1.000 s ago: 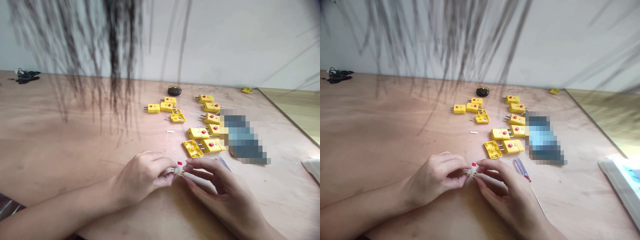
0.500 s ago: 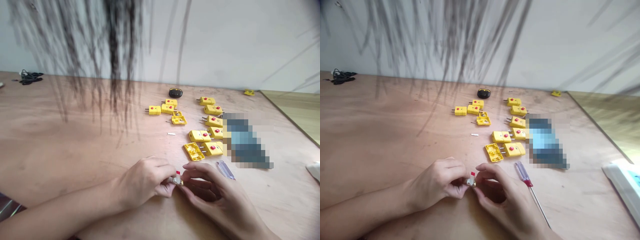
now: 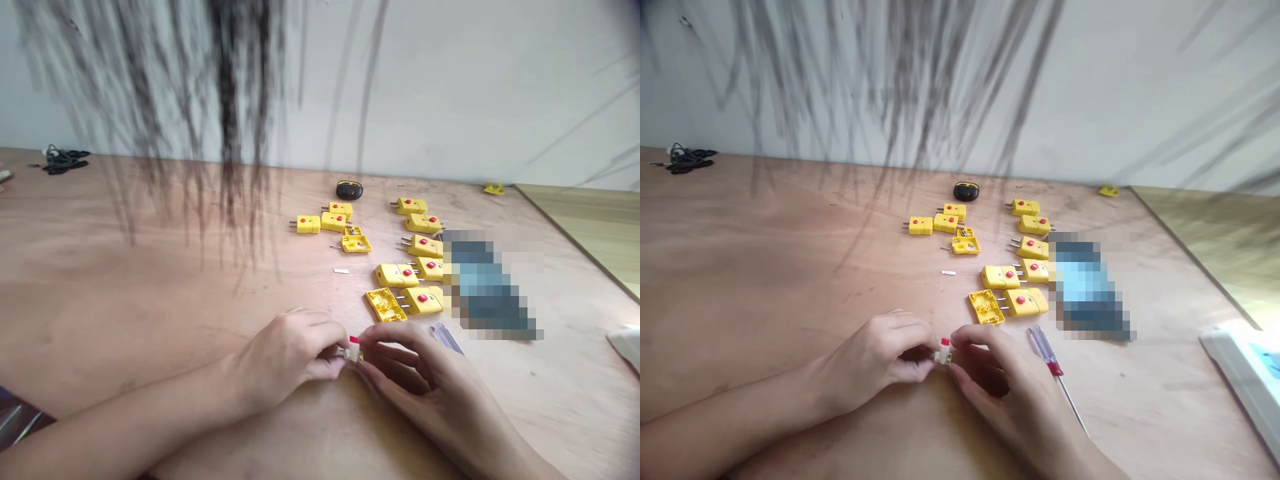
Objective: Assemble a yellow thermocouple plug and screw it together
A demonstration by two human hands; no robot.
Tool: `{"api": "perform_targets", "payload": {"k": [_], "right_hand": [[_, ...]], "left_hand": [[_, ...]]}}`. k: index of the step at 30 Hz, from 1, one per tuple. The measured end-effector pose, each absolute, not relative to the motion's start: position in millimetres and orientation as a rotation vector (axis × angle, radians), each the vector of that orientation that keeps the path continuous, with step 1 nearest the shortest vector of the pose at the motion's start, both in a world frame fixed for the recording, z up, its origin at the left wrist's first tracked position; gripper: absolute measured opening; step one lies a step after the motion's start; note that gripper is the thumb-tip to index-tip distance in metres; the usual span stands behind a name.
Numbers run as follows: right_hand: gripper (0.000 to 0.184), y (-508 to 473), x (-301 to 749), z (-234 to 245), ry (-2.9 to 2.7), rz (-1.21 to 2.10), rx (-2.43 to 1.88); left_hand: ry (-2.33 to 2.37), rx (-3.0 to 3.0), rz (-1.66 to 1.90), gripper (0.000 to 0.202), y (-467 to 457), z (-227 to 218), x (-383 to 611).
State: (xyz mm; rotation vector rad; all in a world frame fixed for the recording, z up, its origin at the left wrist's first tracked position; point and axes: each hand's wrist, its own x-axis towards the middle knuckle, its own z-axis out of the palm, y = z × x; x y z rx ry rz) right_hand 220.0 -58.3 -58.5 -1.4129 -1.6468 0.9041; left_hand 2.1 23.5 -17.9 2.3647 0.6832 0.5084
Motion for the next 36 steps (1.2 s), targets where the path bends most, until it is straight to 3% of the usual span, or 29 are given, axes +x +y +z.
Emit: {"api": "perform_targets", "payload": {"k": [3, 8, 12, 17, 21, 29, 36], "right_hand": [[0.028, -53.1, 221.2, -51.0, -1.824, 0.685, -1.389], [0.019, -46.8, 220.5, -32.4, -2.007, 0.511, -1.256], [0.005, -47.6, 224.4, -37.3, -2.095, 0.567, -1.231], [0.015, -52.2, 224.6, -57.0, -2.175, 0.615, -1.145], [0.03, -53.9, 221.5, -56.7, -2.259, 0.616, -1.099], [0.025, -59.3, 212.7, -33.7, -2.411, 0.638, -1.054], [0.025, -65.1, 214.2, -26.1, -2.466, 0.597, -1.047]], "left_hand": [[0.601, 2.341, 0.555, 0.006, 24.6, -16.7, 0.8], [0.598, 2.378, 0.536, 0.007, 27.2, -16.2, -4.0], [0.683, 2.419, 0.585, 0.017, 34.5, -15.9, -9.9], [0.713, 2.461, 0.711, 0.01, 40.9, -16.3, -12.3], [0.665, 2.562, 0.728, 0.02, 43.2, -14.2, -1.2], [0.438, 2.822, 0.579, 0.021, 65.5, -24.0, 48.8], [0.459, 2.813, 0.545, 0.022, 46.7, -30.9, 21.7]]}}
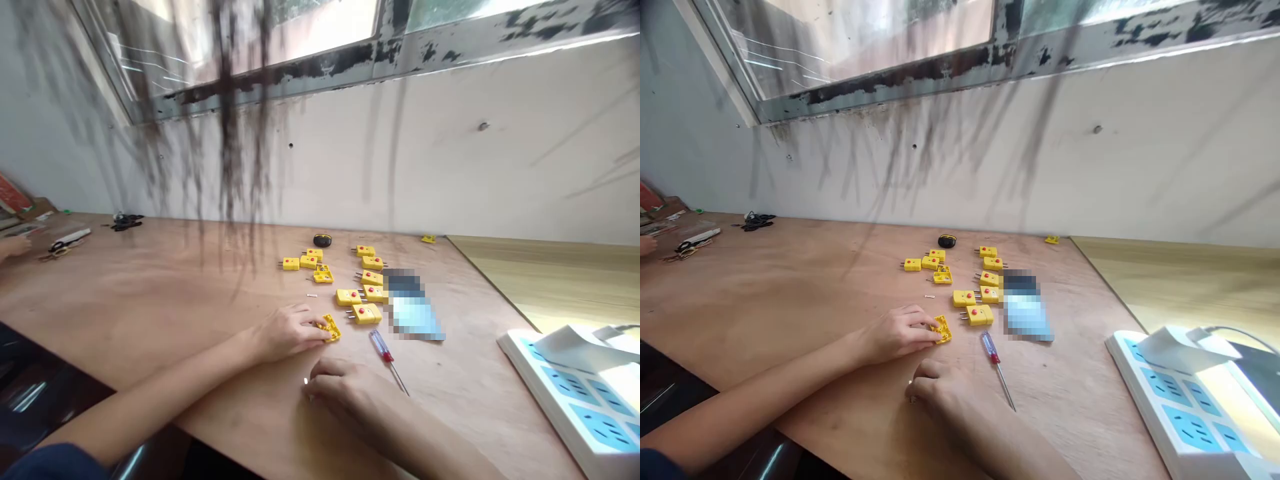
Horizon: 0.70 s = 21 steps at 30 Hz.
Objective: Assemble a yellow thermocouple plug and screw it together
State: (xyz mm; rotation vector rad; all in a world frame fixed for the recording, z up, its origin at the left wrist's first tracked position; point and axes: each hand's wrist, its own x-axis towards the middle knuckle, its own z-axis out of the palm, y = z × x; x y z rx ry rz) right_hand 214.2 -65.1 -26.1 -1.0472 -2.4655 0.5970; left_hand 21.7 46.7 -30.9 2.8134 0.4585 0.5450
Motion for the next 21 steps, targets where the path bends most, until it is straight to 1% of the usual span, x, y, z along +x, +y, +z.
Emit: {"api": "perform_targets", "payload": {"k": [2, 3, 6, 9, 10, 11, 15, 19, 21], "right_hand": [[0.025, -63.5, 221.3, -22.4, -2.461, 0.586, -1.049], [0.025, -61.1, 226.2, -20.0, -2.449, 0.581, -1.056], [0.027, -49.1, 243.3, -12.8, -2.378, 0.56, -1.094], [0.027, -36.4, 256.5, -10.6, -2.295, 0.538, -1.131], [0.027, -33.7, 259.0, -11.5, -2.269, 0.535, -1.142], [0.027, -31.9, 260.4, -13.0, -2.244, 0.533, -1.154], [0.03, -31.9, 258.7, -20.6, -2.174, 0.559, -1.182], [0.021, -33.8, 254.9, -22.1, -2.128, 0.674, -1.246], [0.019, -33.9, 254.1, -21.3, -2.09, 0.73, -1.285]], "left_hand": [[0.558, 2.759, 0.573, 0.023, 40.5, -28.7, 8.2], [0.618, 2.726, 0.59, 0.026, 39.4, -27.2, 3.0], [0.735, 2.626, 0.578, 0.046, 44.8, -22.4, -3.1], [0.72, 2.546, 0.482, 0.074, 54.7, -18.9, 3.0], [0.705, 2.522, 0.454, 0.078, 56.7, -18.2, 5.8], [0.692, 2.498, 0.432, 0.077, 57.4, -17.7, 8.4], [0.682, 2.425, 0.399, 0.063, 49.7, -17.2, 11.7], [0.678, 2.44, 0.43, 0.069, 42.3, -17.8, 10.6], [0.653, 2.465, 0.443, 0.062, 43.2, -18.7, 10.9]]}}
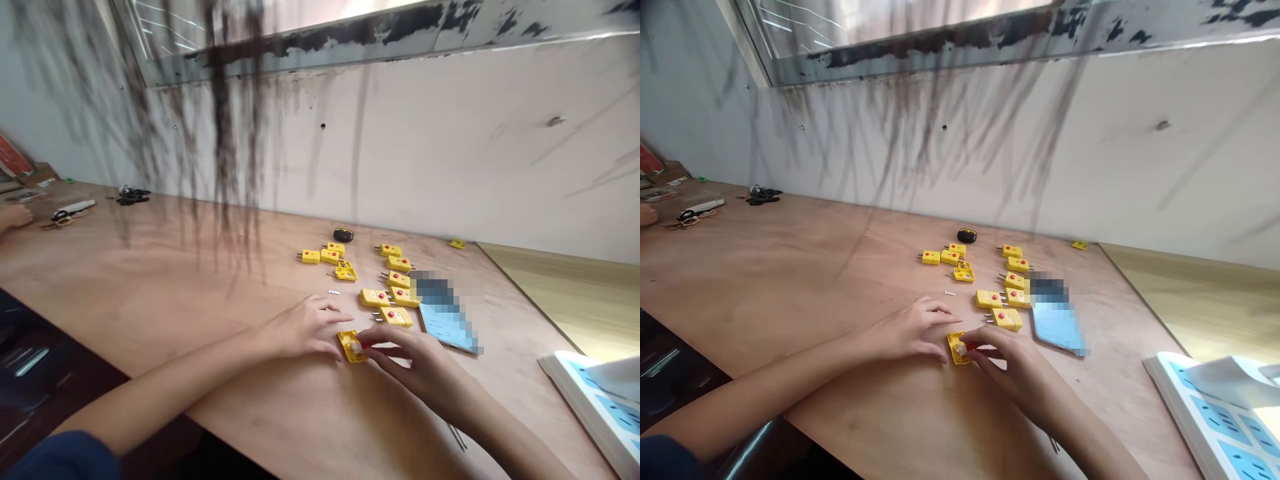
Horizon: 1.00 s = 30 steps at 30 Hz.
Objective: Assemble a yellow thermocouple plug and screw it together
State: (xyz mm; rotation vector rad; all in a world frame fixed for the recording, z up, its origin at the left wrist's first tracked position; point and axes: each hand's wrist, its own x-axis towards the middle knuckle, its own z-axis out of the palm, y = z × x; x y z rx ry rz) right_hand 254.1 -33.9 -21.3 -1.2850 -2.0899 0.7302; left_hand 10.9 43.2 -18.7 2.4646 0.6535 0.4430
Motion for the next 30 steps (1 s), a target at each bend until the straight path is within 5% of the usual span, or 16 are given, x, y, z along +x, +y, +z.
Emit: {"api": "perform_targets", "payload": {"k": [5, 9, 14, 22, 30], "right_hand": [[0.019, -36.3, 254.5, -20.3, -2.025, 0.795, -1.321], [0.019, -38.7, 256.0, -20.1, -2.031, 0.717, -1.282], [0.019, -36.5, 256.9, -19.3, -2.118, 0.494, -1.105], [0.035, -40.6, 248.6, -21.5, -2.194, 0.68, -0.976], [0.03, -46.2, 243.1, -24.9, -2.166, 0.763, -1.036]], "left_hand": [[0.6, 2.504, 0.459, 0.034, 47.0, -21.3, 11.5], [0.596, 2.601, 0.447, 0.046, 44.4, -22.5, 14.7], [0.639, 2.707, 0.403, 0.032, 34.1, -23.5, 18.8], [0.658, 2.532, 0.428, 0.041, 23.9, -24.1, 17.3], [0.658, 2.501, 0.438, 0.041, 23.7, -25.1, 20.1]]}}
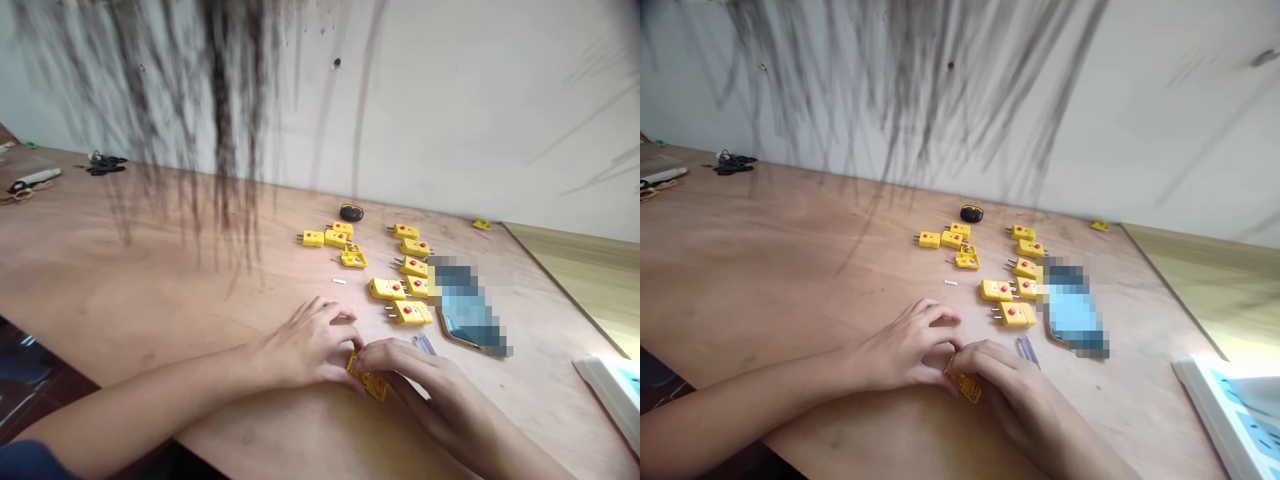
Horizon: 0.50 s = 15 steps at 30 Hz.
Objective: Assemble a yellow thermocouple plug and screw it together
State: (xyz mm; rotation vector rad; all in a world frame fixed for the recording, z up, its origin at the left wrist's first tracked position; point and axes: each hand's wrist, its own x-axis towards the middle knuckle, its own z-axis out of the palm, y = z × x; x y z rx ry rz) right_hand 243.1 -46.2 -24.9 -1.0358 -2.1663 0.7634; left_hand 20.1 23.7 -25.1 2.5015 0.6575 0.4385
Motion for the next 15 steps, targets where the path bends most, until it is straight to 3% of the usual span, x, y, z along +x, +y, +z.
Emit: {"api": "perform_targets", "payload": {"k": [6, 11, 15], "right_hand": [[0.024, -48.7, 242.2, -17.4, -2.198, 0.806, -1.126], [0.025, -45.7, 242.4, -9.7, -2.172, 0.623, -1.122], [0.014, -42.8, 243.1, -18.7, -2.172, 0.611, -1.137]], "left_hand": [[0.65, 2.546, 0.444, 0.041, 20.0, -23.5, 19.9], [0.641, 2.554, 0.457, 0.041, 19.2, -24.0, 19.5], [0.642, 2.549, 0.46, 0.038, 18.7, -24.0, 18.9]]}}
